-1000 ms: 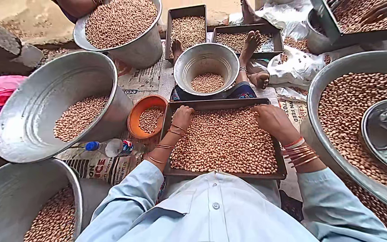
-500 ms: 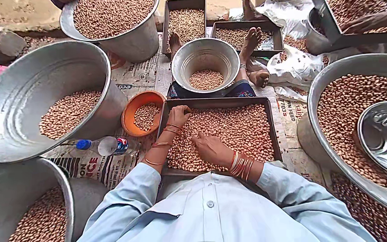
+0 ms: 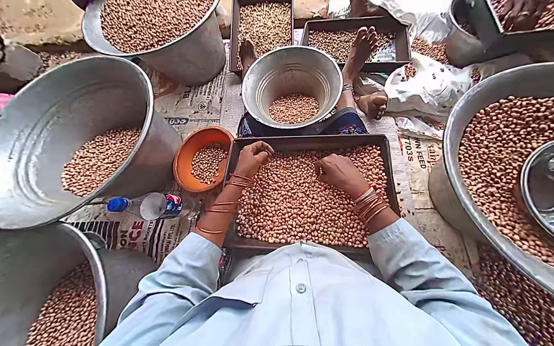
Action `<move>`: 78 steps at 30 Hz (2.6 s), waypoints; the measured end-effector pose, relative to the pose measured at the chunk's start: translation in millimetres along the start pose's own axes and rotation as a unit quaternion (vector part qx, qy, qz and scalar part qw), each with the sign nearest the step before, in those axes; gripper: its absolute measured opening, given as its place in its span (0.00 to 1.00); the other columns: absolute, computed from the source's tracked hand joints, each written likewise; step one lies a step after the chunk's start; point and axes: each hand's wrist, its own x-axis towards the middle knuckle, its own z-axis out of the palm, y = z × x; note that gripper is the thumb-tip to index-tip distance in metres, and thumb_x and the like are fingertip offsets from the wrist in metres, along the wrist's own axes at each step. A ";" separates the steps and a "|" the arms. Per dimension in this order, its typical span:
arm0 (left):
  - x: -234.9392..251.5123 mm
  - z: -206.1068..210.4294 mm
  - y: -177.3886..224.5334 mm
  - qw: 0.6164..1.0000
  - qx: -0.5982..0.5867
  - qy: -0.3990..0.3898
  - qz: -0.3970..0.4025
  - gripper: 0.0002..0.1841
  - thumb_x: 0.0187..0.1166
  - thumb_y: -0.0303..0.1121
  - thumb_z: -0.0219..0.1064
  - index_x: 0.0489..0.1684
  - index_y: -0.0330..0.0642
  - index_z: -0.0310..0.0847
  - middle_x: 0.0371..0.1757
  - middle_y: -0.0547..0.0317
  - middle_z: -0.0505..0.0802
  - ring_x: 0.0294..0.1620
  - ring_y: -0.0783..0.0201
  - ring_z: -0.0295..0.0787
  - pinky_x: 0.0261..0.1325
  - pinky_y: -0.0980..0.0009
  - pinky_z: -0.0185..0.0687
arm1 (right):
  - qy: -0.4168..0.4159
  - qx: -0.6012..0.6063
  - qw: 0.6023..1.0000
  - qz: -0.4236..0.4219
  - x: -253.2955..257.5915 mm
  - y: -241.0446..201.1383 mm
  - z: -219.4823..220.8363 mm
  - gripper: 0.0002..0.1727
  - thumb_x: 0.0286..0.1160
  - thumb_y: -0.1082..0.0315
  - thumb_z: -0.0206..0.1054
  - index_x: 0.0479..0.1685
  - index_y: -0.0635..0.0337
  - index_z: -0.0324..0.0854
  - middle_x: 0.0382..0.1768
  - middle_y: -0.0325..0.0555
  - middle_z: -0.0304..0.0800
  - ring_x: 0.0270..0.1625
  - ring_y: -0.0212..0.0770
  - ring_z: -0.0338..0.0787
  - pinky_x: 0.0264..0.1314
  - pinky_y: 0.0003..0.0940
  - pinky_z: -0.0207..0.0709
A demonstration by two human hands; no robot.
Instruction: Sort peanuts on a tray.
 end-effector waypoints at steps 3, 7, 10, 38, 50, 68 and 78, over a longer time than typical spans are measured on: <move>5.4 17.9 20.6 0.997 0.041 -0.061 0.030 0.08 0.87 0.24 0.59 0.53 0.35 0.83 0.27 0.52 0.80 0.23 0.62 0.68 0.31 0.63 0.67 | -0.017 -0.018 1.000 0.011 9.3 7.7 9.1 0.04 0.71 0.70 0.74 0.39 0.61 0.90 0.36 0.57 0.93 0.45 0.62 0.93 0.44 0.63 0.82; 12.0 55.5 11.8 0.969 0.179 -0.089 0.148 0.08 0.79 0.23 0.69 0.51 0.38 0.91 0.41 0.43 0.93 0.37 0.48 0.89 0.49 0.48 0.85 | -0.042 0.027 0.998 0.032 16.1 19.4 3.3 0.09 0.75 0.62 0.74 0.43 0.58 0.91 0.38 0.55 0.93 0.47 0.59 0.92 0.48 0.63 0.81; 22.7 77.6 -1.5 0.954 0.225 -0.094 0.176 0.09 0.79 0.26 0.71 0.51 0.41 0.93 0.51 0.41 0.94 0.56 0.42 0.92 0.65 0.43 0.84 | 0.009 0.109 0.993 0.040 14.6 34.7 -4.5 0.08 0.76 0.62 0.73 0.45 0.56 0.90 0.36 0.49 0.94 0.42 0.53 0.93 0.47 0.58 0.82; 17.2 74.6 -0.6 0.969 0.186 -0.103 0.122 0.06 0.76 0.31 0.76 0.44 0.40 0.93 0.41 0.46 0.95 0.41 0.49 0.92 0.52 0.47 0.87 | -0.008 0.129 0.989 -0.076 16.6 31.2 11.1 0.07 0.72 0.69 0.73 0.45 0.56 0.92 0.41 0.52 0.95 0.49 0.55 0.93 0.53 0.60 0.83; 8.7 62.1 1.2 0.931 -0.136 -0.316 -0.119 0.17 0.93 0.28 0.51 0.47 0.36 0.89 0.19 0.70 0.80 0.14 0.80 0.65 0.19 0.84 0.60 | -0.024 0.044 0.994 -0.101 15.5 20.2 24.1 0.06 0.71 0.68 0.73 0.43 0.57 0.90 0.38 0.53 0.93 0.47 0.58 0.93 0.47 0.61 0.81; -2.5 66.4 -22.3 0.937 0.276 -0.149 0.155 0.08 0.80 0.30 0.70 0.50 0.46 0.94 0.43 0.49 0.96 0.44 0.49 0.94 0.54 0.45 0.86 | -0.050 0.061 0.992 -0.097 11.1 16.0 11.6 0.06 0.69 0.66 0.77 0.42 0.50 0.94 0.37 0.49 0.94 0.45 0.55 0.93 0.48 0.60 0.82; 0.0 67.1 -21.7 0.931 0.272 -0.185 0.155 0.09 0.82 0.31 0.68 0.51 0.44 0.94 0.47 0.49 0.97 0.52 0.49 0.94 0.62 0.46 0.85 | -0.039 0.004 0.992 -0.124 11.6 6.0 25.2 0.05 0.67 0.68 0.76 0.39 0.55 0.91 0.34 0.51 0.92 0.42 0.56 0.92 0.44 0.59 0.81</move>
